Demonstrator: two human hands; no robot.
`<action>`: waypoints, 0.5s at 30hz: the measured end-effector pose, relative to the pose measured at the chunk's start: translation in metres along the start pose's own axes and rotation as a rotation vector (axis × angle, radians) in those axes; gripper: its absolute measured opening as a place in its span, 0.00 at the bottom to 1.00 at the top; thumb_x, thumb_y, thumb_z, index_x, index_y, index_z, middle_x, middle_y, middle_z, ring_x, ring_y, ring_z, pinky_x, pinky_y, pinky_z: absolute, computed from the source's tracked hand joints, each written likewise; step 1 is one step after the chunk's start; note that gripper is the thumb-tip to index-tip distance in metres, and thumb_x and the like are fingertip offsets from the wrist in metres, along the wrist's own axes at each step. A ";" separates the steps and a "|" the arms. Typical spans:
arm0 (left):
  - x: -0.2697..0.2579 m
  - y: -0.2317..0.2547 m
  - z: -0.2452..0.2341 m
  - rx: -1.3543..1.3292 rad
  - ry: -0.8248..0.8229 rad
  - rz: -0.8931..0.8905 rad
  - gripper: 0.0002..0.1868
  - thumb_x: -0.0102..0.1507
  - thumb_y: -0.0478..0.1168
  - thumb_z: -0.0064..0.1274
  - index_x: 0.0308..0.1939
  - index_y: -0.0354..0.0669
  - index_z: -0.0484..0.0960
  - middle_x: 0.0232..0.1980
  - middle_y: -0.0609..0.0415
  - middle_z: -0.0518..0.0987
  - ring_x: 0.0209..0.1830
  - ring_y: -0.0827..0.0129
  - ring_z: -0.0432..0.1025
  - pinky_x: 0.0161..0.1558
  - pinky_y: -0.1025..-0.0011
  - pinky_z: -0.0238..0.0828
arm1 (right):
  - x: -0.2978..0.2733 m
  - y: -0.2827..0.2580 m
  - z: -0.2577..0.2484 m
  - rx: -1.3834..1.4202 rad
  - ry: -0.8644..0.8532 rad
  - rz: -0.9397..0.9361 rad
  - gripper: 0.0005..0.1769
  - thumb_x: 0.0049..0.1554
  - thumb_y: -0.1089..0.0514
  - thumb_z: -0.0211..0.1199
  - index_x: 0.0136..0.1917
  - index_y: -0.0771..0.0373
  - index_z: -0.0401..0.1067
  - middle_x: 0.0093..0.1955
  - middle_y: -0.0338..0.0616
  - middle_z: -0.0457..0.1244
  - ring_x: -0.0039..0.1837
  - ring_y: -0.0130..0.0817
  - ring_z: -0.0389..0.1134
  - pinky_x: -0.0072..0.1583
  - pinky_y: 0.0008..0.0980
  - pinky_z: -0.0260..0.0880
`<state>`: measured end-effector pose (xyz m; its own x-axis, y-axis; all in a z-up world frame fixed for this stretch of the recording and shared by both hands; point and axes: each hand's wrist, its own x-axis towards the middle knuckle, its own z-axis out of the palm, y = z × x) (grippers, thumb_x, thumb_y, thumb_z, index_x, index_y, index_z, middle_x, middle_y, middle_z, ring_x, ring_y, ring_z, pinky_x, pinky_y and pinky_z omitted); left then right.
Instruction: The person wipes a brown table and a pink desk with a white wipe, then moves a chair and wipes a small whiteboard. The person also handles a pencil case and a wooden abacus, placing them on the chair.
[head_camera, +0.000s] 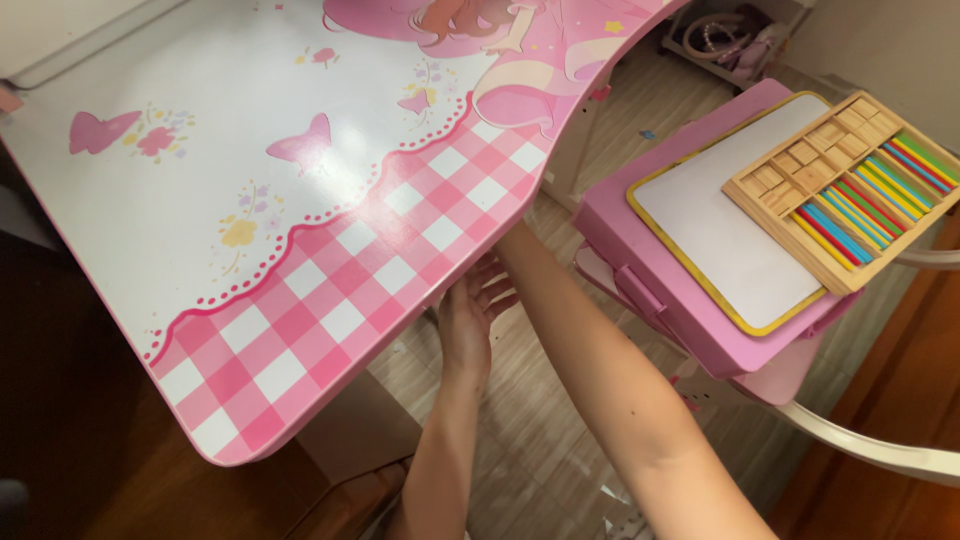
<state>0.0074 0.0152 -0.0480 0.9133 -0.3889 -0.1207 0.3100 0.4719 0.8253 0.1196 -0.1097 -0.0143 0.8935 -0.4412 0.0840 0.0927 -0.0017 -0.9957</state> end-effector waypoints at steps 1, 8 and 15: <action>0.000 -0.004 -0.002 -0.002 0.001 -0.007 0.31 0.72 0.60 0.32 0.58 0.36 0.76 0.53 0.43 0.82 0.51 0.56 0.78 0.51 0.58 0.77 | -0.006 0.003 -0.003 -0.057 0.013 0.003 0.20 0.62 0.58 0.59 0.65 0.69 0.70 0.59 0.49 0.69 0.59 0.34 0.72 0.57 0.34 0.74; 0.008 -0.028 -0.002 -0.052 0.007 -0.054 0.31 0.72 0.60 0.33 0.57 0.35 0.75 0.54 0.45 0.81 0.52 0.57 0.78 0.53 0.59 0.76 | -0.067 -0.022 -0.039 -0.313 0.213 -0.167 0.20 0.61 0.58 0.60 0.65 0.67 0.71 0.61 0.48 0.70 0.60 0.34 0.72 0.59 0.35 0.74; -0.002 -0.030 0.030 -0.077 -0.048 -0.120 0.31 0.72 0.60 0.31 0.60 0.38 0.74 0.56 0.47 0.80 0.53 0.62 0.74 0.55 0.62 0.71 | -0.136 -0.088 -0.103 -0.134 0.137 -0.225 0.20 0.61 0.62 0.64 0.66 0.65 0.71 0.63 0.44 0.67 0.61 0.31 0.68 0.61 0.32 0.69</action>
<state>-0.0119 -0.0225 -0.0561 0.8556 -0.4825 -0.1876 0.4369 0.4788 0.7614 -0.0555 -0.1417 0.0582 0.7885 -0.5335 0.3061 0.2147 -0.2276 -0.9498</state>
